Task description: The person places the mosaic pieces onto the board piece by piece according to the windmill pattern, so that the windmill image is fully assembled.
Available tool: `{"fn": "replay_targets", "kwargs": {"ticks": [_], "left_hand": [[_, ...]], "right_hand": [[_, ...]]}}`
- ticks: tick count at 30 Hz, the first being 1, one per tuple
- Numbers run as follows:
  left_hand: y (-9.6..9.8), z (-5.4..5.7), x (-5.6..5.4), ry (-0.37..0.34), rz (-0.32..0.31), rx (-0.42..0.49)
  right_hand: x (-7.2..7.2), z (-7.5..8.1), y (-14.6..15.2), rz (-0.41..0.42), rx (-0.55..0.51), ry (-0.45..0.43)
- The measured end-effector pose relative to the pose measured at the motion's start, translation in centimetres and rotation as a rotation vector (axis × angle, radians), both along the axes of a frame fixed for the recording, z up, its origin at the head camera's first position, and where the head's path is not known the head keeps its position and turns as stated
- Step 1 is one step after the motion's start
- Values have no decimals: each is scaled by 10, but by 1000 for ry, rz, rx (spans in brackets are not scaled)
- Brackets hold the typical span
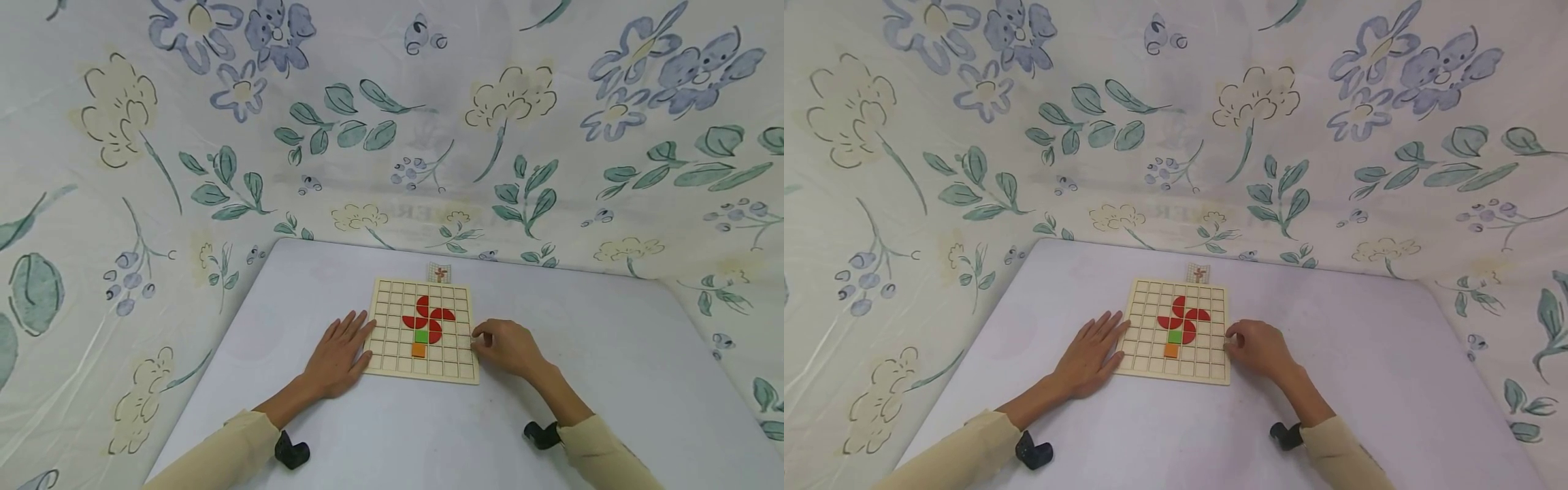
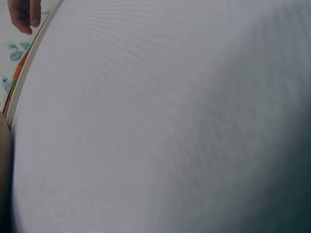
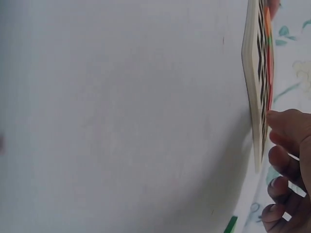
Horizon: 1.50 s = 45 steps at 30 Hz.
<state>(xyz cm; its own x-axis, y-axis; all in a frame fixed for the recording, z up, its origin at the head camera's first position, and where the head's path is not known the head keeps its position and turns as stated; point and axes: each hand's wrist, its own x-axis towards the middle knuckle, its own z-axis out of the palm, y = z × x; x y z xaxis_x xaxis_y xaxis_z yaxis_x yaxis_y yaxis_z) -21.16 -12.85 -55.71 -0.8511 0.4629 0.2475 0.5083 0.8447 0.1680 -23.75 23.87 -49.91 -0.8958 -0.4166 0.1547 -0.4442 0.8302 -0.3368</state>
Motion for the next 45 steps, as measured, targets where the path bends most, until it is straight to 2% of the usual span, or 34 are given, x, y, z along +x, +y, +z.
{"fn": "replay_targets", "kwargs": {"ticks": [10,21,30,39,45], "left_hand": [[1,2,1,5,-4,25],[1,4,1,26,-12,31],[1,4,2,24,-16,44],[2,3,1,15,-12,35],[2,4,1,29,-14,29]], "right_hand": [[-1,0,30,-120,37,23],[0,-2,58,-171,34,88],[-3,-3,64,-241,48,18],[-3,-2,65,-217,-1,-28],[-6,-5,64,-220,39,-37]]}}
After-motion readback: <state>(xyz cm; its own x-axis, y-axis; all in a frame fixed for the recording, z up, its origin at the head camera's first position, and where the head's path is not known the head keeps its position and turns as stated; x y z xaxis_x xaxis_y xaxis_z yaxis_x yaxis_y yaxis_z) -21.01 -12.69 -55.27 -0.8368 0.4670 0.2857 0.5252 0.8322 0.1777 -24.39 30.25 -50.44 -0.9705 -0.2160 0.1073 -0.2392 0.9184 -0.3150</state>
